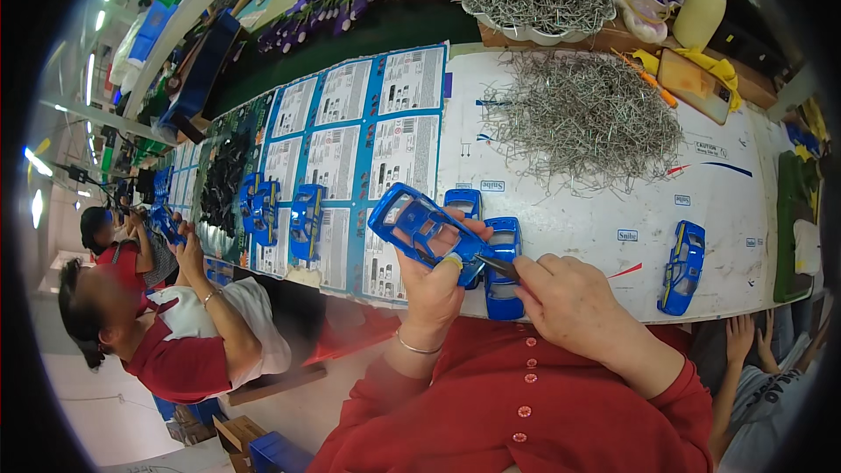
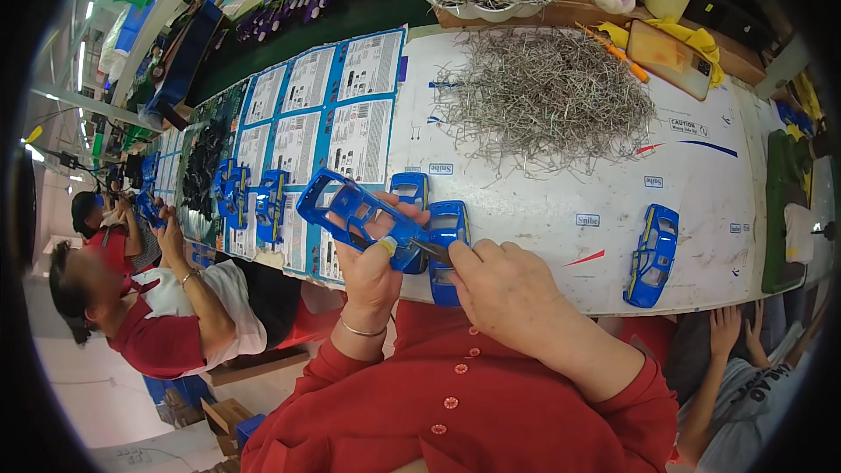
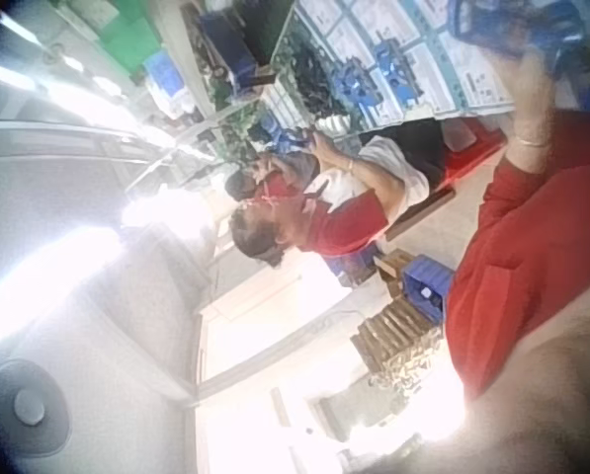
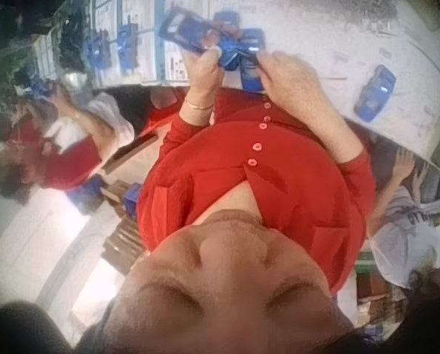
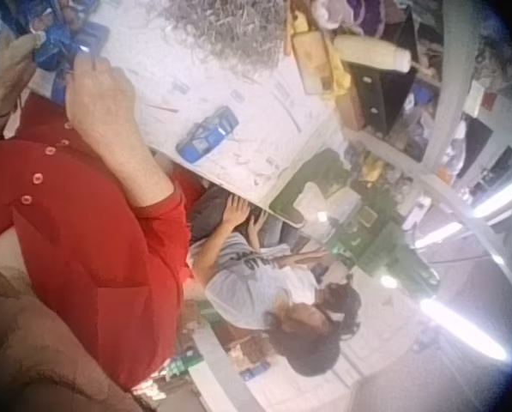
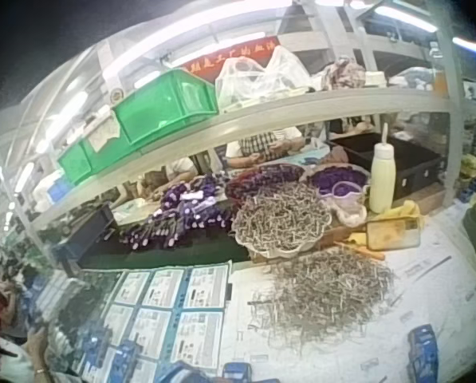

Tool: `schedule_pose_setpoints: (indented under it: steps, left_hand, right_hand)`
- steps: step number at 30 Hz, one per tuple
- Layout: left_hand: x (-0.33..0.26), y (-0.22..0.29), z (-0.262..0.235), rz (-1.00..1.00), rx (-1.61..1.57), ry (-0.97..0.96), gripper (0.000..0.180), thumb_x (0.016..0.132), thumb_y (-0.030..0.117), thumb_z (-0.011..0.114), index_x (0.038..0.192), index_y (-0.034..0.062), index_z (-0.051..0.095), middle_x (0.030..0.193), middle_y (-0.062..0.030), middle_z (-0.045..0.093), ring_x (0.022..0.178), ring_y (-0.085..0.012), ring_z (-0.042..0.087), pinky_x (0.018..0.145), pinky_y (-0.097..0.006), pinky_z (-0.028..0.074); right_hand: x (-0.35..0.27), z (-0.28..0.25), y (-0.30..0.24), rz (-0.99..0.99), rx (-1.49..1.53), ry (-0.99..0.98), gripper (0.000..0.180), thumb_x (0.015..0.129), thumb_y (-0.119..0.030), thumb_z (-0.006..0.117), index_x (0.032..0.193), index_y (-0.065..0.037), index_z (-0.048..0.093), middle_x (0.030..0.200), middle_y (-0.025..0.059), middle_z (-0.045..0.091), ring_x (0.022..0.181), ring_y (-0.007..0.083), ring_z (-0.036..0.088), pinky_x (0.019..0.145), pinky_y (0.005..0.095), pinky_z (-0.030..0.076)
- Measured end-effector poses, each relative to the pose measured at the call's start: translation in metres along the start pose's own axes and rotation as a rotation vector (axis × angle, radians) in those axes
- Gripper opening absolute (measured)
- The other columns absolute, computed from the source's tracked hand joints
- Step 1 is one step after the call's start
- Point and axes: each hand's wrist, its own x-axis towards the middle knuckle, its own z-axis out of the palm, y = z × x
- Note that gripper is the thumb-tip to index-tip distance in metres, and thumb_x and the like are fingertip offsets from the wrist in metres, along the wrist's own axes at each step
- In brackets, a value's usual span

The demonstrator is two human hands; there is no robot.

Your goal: The person assembles toy cars by trimming and attaching wire pieces inside the toy car shells using pliers, then placing the shells on the table.

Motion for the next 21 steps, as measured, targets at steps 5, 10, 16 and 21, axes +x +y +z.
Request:
schedule_pose_setpoints:
  steps: [5,10,16,21]
  left_hand:
    - [0.001,0.0,0.001,-0.02,0.008,0.028,0.048,0.071,-0.01,0.045,0.117,-0.0008,0.044,0.102,-0.0211,0.06,0.095,-0.0331,0.064,0.085,-0.044,0.053]
    - [0.001,-0.004,-0.002,0.039,0.029,0.022,0.047,0.071,-0.011,0.044,0.117,-0.0011,0.043,0.1,-0.0207,0.061,0.091,-0.0324,0.064,0.084,-0.043,0.054]
    - [0.0,-0.004,-0.002,-0.008,0.018,0.052,0.049,0.07,-0.013,0.039,0.117,-0.0017,0.043,0.099,-0.0214,0.061,0.09,-0.0319,0.064,0.082,-0.043,0.054]
    - [-0.001,-0.006,0.0,0.029,0.08,0.08,0.051,0.068,-0.013,0.038,0.118,-0.0017,0.043,0.098,-0.0219,0.061,0.09,-0.0324,0.065,0.081,-0.042,0.055]
  right_hand:
    - [0.001,0.006,0.003,-0.012,-0.01,0.012,0.02,0.08,-0.015,0.065,0.094,-0.005,0.054,0.074,0.0106,0.056,0.064,0.0279,0.058,0.057,0.0377,0.049]
    - [-0.001,0.013,0.004,-0.031,-0.075,0.03,0.019,0.079,-0.013,0.065,0.092,-0.004,0.053,0.072,0.0102,0.055,0.062,0.0264,0.058,0.056,0.036,0.048]
    - [-0.001,0.017,0.005,-0.045,-0.081,0.038,0.018,0.079,-0.012,0.063,0.092,-0.005,0.054,0.073,0.0101,0.055,0.062,0.0261,0.057,0.055,0.0358,0.049]
    - [0.0,0.017,0.006,-0.022,-0.04,0.001,0.017,0.079,-0.009,0.06,0.094,-0.003,0.054,0.073,0.0107,0.056,0.062,0.0265,0.058,0.056,0.0362,0.049]
